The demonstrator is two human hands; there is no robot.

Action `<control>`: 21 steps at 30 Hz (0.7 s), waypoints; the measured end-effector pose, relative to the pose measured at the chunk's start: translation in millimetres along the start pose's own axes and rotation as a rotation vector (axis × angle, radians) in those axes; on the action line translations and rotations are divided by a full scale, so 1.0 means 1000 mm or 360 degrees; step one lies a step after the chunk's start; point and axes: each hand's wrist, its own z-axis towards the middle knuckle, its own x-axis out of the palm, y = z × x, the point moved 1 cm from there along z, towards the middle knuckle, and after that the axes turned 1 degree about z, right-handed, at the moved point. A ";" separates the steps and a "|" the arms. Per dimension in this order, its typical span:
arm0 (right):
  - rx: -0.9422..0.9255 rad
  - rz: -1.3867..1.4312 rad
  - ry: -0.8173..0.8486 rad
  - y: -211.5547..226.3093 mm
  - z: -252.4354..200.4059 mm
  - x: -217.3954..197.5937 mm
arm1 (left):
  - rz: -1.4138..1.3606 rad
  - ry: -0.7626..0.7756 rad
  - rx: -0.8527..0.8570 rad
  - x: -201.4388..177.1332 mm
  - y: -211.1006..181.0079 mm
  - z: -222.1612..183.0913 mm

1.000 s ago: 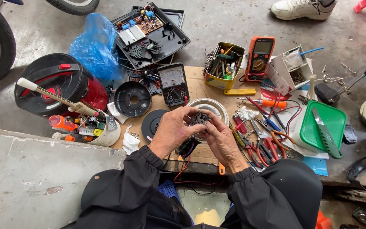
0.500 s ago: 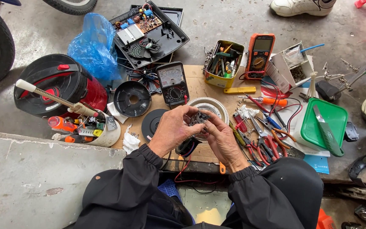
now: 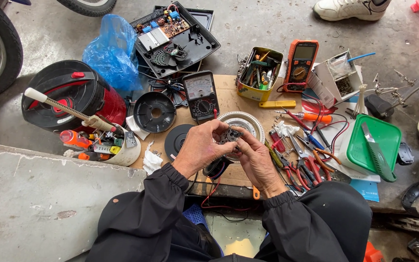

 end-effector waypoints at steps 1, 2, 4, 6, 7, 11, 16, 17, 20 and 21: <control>0.0001 0.0000 0.0001 -0.001 0.001 -0.002 | 0.0000 -0.0001 0.0000 0.000 0.001 0.000; -0.0012 -0.0002 0.0005 -0.003 0.001 -0.003 | 0.0033 -0.0008 0.0030 0.000 0.002 0.001; -0.0024 -0.0005 0.0009 -0.004 0.001 -0.005 | 0.0064 -0.0014 0.0059 0.001 0.004 0.001; -0.0039 -0.0012 -0.0017 -0.004 0.001 -0.004 | 0.0073 -0.0033 0.0089 0.002 0.005 0.002; -0.0039 -0.0011 -0.0018 -0.002 0.000 -0.001 | 0.0073 -0.0032 0.0088 0.002 0.004 0.002; -0.0017 -0.0019 -0.0016 -0.002 0.001 0.000 | -0.0024 -0.0011 -0.0019 0.001 0.004 0.001; -0.0024 -0.0048 -0.0022 -0.003 0.000 -0.001 | -0.0054 -0.0010 -0.0053 0.001 0.005 0.001; -0.0033 -0.0046 -0.0013 -0.002 0.000 -0.002 | -0.0054 -0.0003 -0.0033 0.001 0.005 0.001; -0.0046 -0.0042 0.0007 -0.002 0.000 -0.001 | -0.0021 -0.0005 0.0007 0.001 0.008 0.001; -0.0053 -0.0041 0.0014 -0.001 0.000 -0.002 | 0.0010 -0.0011 0.0031 0.001 0.009 0.001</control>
